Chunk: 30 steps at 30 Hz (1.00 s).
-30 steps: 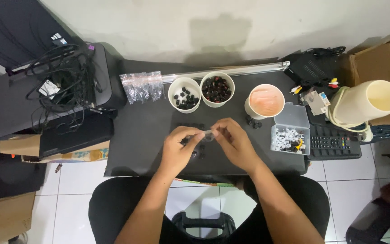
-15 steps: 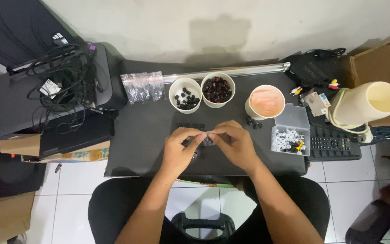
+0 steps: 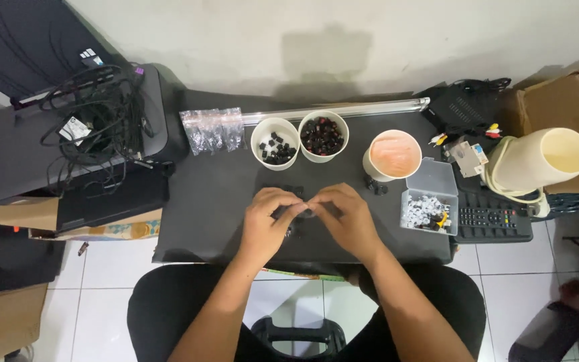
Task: The person sits at a desk and assembles small black components by hand, picking them from bowls and arranging them in a grid on a dark mat. They then place the assembled components into small plastic bags.
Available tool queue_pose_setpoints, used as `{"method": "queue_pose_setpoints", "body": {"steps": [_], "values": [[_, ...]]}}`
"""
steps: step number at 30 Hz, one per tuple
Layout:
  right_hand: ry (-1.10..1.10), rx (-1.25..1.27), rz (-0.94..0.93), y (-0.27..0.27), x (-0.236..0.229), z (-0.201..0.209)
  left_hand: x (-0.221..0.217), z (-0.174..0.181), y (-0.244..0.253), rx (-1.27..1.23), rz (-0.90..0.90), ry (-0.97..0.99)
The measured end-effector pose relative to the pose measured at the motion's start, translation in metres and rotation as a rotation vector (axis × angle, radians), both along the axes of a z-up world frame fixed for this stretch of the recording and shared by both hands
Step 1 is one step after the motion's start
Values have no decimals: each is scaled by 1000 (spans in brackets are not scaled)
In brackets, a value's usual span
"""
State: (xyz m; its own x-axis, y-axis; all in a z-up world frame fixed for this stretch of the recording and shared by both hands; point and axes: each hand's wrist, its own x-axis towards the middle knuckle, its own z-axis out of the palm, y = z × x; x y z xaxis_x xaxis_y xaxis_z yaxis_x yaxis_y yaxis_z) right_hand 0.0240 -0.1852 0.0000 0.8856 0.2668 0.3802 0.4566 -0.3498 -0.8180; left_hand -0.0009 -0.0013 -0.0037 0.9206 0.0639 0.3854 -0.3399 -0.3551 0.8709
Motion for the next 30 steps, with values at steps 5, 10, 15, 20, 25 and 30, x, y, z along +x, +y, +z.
{"method": "queue_pose_setpoints", "body": {"steps": [5,10,15,20,25,30], "values": [[39,-32,-104,0,0,9,2,-5,4,25,22,13],[195,72,-51,-3,1,7,1,-9,3,-79,-6,86],[402,250,-128,-7,2,-10,-3,-29,-3,-379,-188,400],[394,239,-164,-7,2,-2,-3,-20,-12,-310,-147,550],[253,194,-260,-8,-2,-1,-3,-12,-12,-243,-108,556],[258,278,-258,-8,1,-11,-5,-6,-10,-374,-149,610]]}}
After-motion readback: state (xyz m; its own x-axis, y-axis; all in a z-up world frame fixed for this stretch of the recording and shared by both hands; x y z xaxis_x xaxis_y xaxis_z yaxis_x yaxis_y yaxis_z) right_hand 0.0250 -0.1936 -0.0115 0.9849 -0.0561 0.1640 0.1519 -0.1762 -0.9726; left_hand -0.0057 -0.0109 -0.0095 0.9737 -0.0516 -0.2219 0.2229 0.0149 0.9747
